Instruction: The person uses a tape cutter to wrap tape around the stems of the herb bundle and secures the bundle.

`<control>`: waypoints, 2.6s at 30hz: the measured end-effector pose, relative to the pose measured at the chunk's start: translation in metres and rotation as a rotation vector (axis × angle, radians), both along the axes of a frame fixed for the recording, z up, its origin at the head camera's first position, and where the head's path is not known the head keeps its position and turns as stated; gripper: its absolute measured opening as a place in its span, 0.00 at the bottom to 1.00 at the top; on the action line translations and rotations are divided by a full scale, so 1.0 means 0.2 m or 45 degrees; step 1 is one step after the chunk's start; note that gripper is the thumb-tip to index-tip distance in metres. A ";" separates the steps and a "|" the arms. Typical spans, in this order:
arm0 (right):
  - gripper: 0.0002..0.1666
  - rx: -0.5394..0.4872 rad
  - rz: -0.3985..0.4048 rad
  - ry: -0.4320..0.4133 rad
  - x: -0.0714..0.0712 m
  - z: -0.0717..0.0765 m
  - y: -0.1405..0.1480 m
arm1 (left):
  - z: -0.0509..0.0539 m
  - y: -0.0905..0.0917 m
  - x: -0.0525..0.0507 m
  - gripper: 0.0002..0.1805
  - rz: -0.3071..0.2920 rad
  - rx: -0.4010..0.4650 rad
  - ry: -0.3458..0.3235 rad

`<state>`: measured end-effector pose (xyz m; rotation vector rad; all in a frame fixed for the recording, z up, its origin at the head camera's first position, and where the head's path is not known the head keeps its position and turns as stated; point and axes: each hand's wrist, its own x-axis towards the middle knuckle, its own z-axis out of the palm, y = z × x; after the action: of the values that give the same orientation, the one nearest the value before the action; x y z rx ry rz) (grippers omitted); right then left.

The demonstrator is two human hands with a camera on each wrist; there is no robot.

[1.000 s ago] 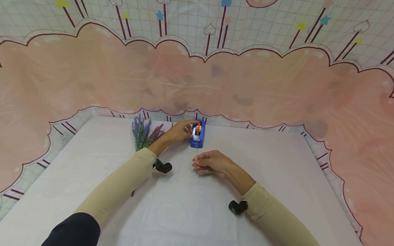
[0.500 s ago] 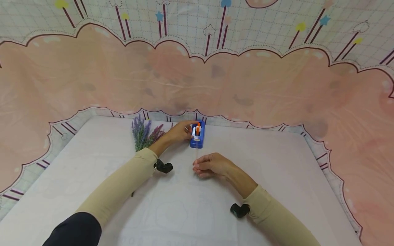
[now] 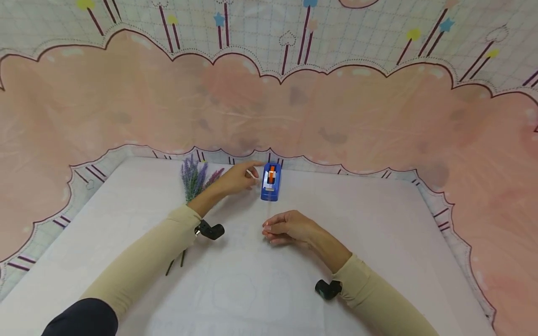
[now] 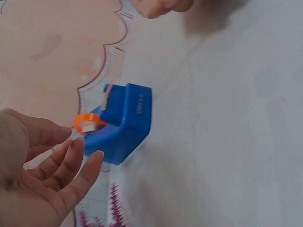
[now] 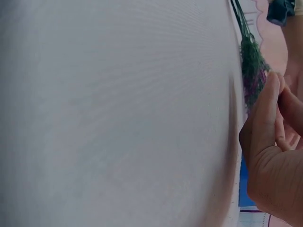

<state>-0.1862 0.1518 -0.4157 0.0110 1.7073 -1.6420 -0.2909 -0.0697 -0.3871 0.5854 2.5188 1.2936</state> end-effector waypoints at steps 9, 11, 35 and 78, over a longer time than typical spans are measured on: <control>0.17 0.029 0.003 0.029 0.00 0.01 0.00 | 0.12 -0.23 0.12 0.28 0.009 0.014 0.091; 0.17 0.039 -0.002 0.034 0.00 0.02 0.01 | 0.12 -0.28 0.16 0.27 0.011 0.021 0.095; 0.18 0.009 -0.009 0.050 0.01 0.02 0.03 | 0.03 -0.83 0.50 0.33 0.023 -0.130 -0.098; 0.21 -0.068 0.035 0.105 0.03 0.01 0.05 | -0.12 -0.85 0.68 0.47 0.018 0.686 -0.762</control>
<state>-0.1800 0.1627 -0.4129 -0.1073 1.7170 -1.6876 -0.1558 -0.2394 -0.4104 0.2176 1.6996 1.8332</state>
